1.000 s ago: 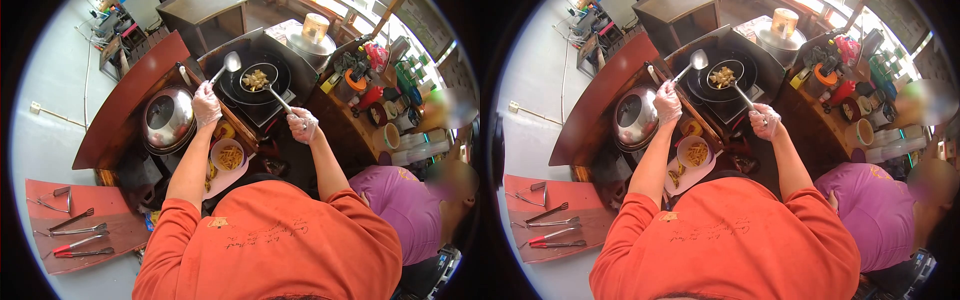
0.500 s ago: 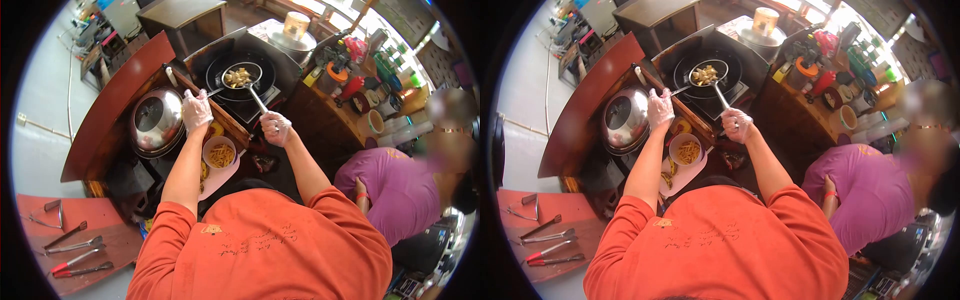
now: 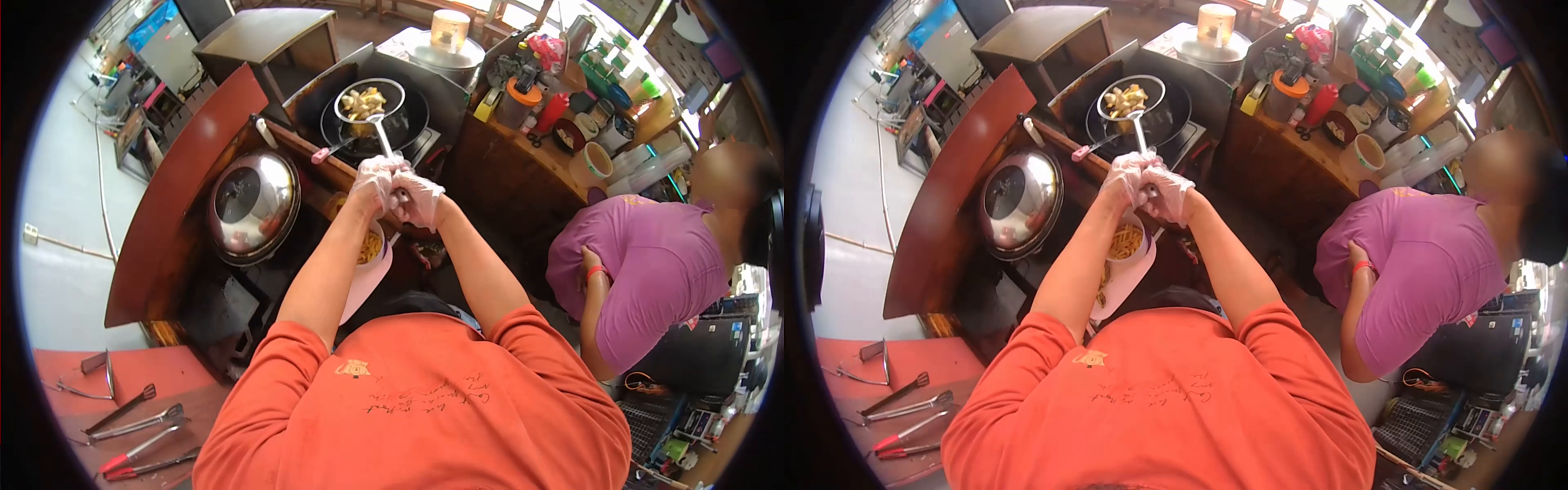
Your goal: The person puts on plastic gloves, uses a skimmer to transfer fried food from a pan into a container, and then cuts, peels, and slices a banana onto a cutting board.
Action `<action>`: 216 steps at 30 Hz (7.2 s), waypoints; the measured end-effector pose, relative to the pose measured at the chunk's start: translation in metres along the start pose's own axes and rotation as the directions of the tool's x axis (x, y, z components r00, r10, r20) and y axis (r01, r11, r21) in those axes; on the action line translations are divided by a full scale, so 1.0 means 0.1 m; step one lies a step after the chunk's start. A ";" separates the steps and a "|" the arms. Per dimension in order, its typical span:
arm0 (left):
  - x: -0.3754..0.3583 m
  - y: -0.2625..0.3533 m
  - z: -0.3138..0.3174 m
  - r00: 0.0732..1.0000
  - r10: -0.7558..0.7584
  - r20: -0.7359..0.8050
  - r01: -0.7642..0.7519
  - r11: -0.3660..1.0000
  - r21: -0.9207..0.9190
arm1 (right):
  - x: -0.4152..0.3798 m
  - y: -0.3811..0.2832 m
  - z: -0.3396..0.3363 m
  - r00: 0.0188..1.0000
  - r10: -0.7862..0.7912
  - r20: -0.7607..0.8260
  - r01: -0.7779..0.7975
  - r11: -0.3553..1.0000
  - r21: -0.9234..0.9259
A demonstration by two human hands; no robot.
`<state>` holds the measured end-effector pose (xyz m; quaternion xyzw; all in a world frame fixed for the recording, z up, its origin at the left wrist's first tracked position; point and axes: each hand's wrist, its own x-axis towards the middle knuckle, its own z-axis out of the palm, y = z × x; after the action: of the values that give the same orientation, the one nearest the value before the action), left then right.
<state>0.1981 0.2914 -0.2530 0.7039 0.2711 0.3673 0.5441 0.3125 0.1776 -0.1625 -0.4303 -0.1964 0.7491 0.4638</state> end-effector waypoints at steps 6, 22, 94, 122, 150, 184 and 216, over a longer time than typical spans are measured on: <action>-0.17 0.63 -0.16 0.808 -0.580 -0.105 0.371 0.638 -0.675 | -0.32 0.17 -0.15 0.940 0.329 0.088 -0.261 0.863 -0.433; -0.39 0.83 -0.25 0.751 -0.653 -0.094 0.426 0.588 -0.687 | 0.66 1.94 -0.90 0.830 0.532 -0.166 -0.523 0.643 -0.559; -0.27 0.53 -0.53 0.830 -0.556 -0.037 0.407 0.650 -0.641 | -0.63 0.03 -1.30 0.842 -0.340 -0.419 0.498 0.789 0.359; -0.14 0.76 -0.68 0.789 -0.591 -0.167 0.423 0.719 -0.551 | 0.87 -1.76 -1.45 0.917 -0.118 -0.381 0.181 0.974 0.136; -0.29 0.87 -0.50 0.764 -0.594 -0.250 0.404 0.744 -0.532 | 1.32 -2.09 -1.66 0.924 -0.004 -0.382 -0.009 0.999 -0.033; -0.07 0.97 -0.74 0.805 -0.546 -0.235 0.378 0.775 -0.506 | 1.51 -2.35 -1.58 0.885 -0.108 -0.452 0.001 0.973 -0.229; -0.04 1.82 -0.48 0.758 -0.535 -0.373 0.461 0.844 -0.274 | 1.56 -2.00 -0.80 0.944 -0.057 -0.325 0.010 0.990 -0.142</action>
<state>0.1534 0.2675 -0.0715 0.4580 0.5319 0.3777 0.6038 0.4529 0.4029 -0.1403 -0.5766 -0.1753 0.6436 0.4717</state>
